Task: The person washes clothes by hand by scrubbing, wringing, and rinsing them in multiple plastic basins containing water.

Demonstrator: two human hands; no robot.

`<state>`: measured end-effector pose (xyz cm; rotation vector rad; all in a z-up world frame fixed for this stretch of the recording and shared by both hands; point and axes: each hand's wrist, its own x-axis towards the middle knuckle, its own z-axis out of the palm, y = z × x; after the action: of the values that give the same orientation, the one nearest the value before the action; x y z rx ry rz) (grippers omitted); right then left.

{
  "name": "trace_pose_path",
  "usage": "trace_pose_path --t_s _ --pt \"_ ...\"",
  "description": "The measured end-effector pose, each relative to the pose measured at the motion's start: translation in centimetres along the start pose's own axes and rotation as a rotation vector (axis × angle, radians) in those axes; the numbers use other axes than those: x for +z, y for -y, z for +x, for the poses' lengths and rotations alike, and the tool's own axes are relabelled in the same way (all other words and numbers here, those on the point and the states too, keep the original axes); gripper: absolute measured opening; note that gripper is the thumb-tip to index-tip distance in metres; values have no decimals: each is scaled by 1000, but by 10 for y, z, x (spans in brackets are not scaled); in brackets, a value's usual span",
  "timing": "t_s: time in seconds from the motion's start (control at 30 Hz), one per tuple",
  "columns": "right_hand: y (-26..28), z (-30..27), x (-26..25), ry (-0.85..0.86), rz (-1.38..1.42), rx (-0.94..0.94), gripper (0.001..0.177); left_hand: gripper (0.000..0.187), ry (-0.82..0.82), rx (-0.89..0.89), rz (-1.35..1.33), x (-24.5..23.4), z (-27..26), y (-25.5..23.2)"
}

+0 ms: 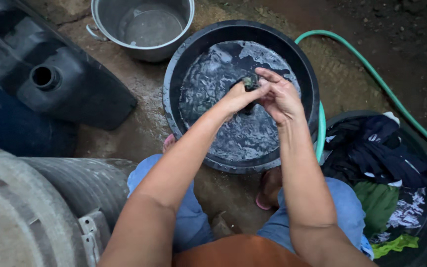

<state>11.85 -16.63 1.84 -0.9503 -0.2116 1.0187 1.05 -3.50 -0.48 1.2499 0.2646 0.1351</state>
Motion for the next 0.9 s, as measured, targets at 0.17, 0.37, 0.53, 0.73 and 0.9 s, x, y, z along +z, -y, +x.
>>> trace_pose_path --t_s 0.17,0.37,0.53,0.73,0.9 --pt "6 -5 -13 -99 -119 -85 39 49 -133 125 903 -2 -14 -16" --pt "10 -5 -14 -398 -141 -326 38 48 -198 195 1001 -1 -22 -35" --pt "12 -11 3 -190 7 -285 53 39 -263 219 1117 -2 -24 -42" --pt "-7 0 -17 -183 -1024 -588 61 49 -193 266 990 4 -35 -73" --pt "3 6 -47 26 -1055 -499 24 34 -99 344 952 -4 -39 -80"
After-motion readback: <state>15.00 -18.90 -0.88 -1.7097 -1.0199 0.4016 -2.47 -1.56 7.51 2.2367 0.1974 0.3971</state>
